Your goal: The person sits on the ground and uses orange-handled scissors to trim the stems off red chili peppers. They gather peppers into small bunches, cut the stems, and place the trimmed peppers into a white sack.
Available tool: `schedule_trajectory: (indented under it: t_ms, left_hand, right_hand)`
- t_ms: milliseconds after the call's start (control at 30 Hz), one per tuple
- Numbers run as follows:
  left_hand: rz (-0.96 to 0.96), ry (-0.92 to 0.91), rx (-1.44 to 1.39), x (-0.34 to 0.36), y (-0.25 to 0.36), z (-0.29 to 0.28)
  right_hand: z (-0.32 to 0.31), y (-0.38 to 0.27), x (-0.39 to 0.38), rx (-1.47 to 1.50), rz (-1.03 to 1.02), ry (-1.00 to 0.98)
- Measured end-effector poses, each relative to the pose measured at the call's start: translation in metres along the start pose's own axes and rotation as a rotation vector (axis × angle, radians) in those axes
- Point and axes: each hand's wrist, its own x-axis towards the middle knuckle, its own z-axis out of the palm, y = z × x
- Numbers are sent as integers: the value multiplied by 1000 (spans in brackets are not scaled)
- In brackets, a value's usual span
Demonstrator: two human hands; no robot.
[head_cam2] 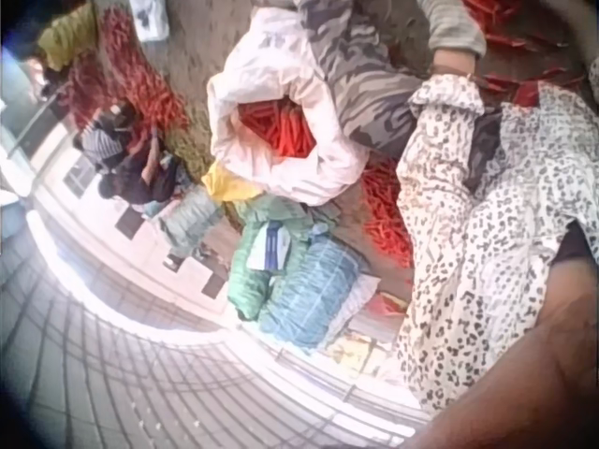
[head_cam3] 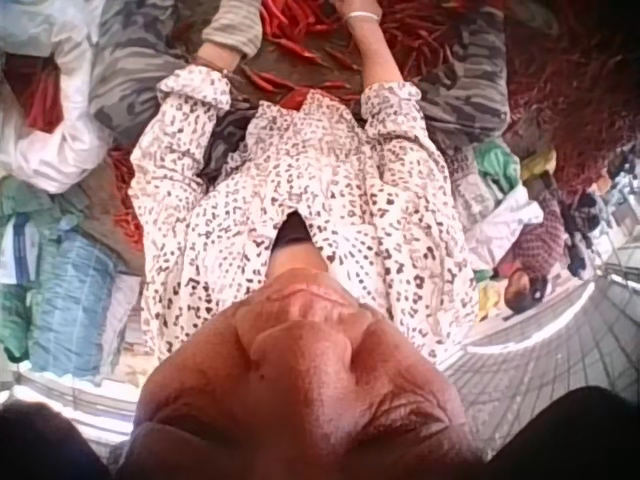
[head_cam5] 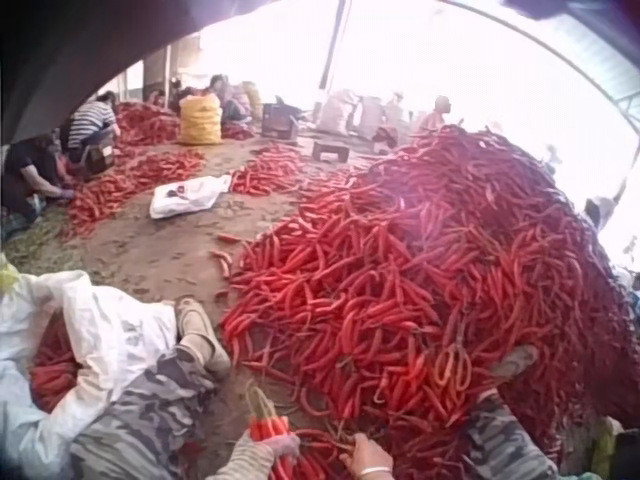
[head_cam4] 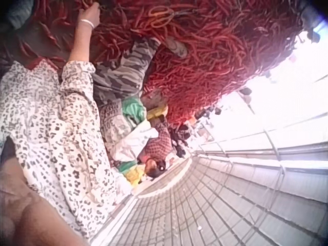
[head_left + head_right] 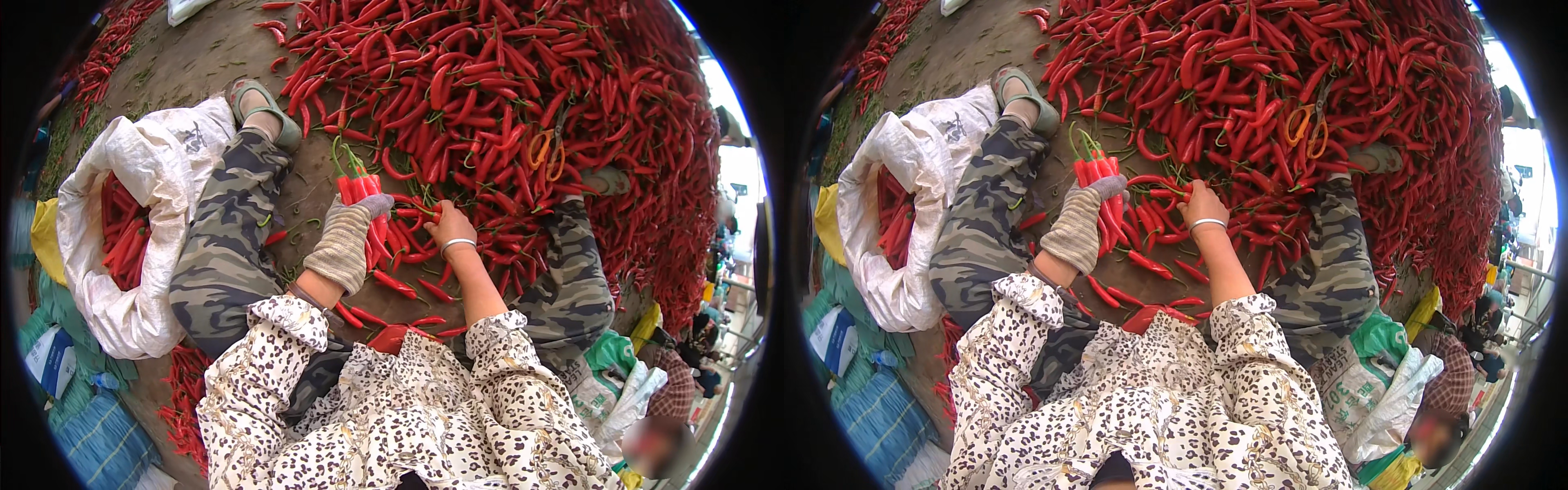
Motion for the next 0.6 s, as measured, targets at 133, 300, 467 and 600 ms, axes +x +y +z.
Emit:
schedule_trajectory:
  t_ms: [133,300,467,600]
  left_hand:
    - [39,-16,-33,-1,2,2]
    - [7,-19,-6,0,2,-3]
    - [28,-57,3,-1,2,0]
    - [43,-26,49,-5,6,-4]
  right_hand:
    - [13,7,-7,-75,-70,111]
    - [9,18,-15,-37,-256,239]
    - [-1,30,-36,93,-534,278]
    - [23,49,-43,154,-269,109]
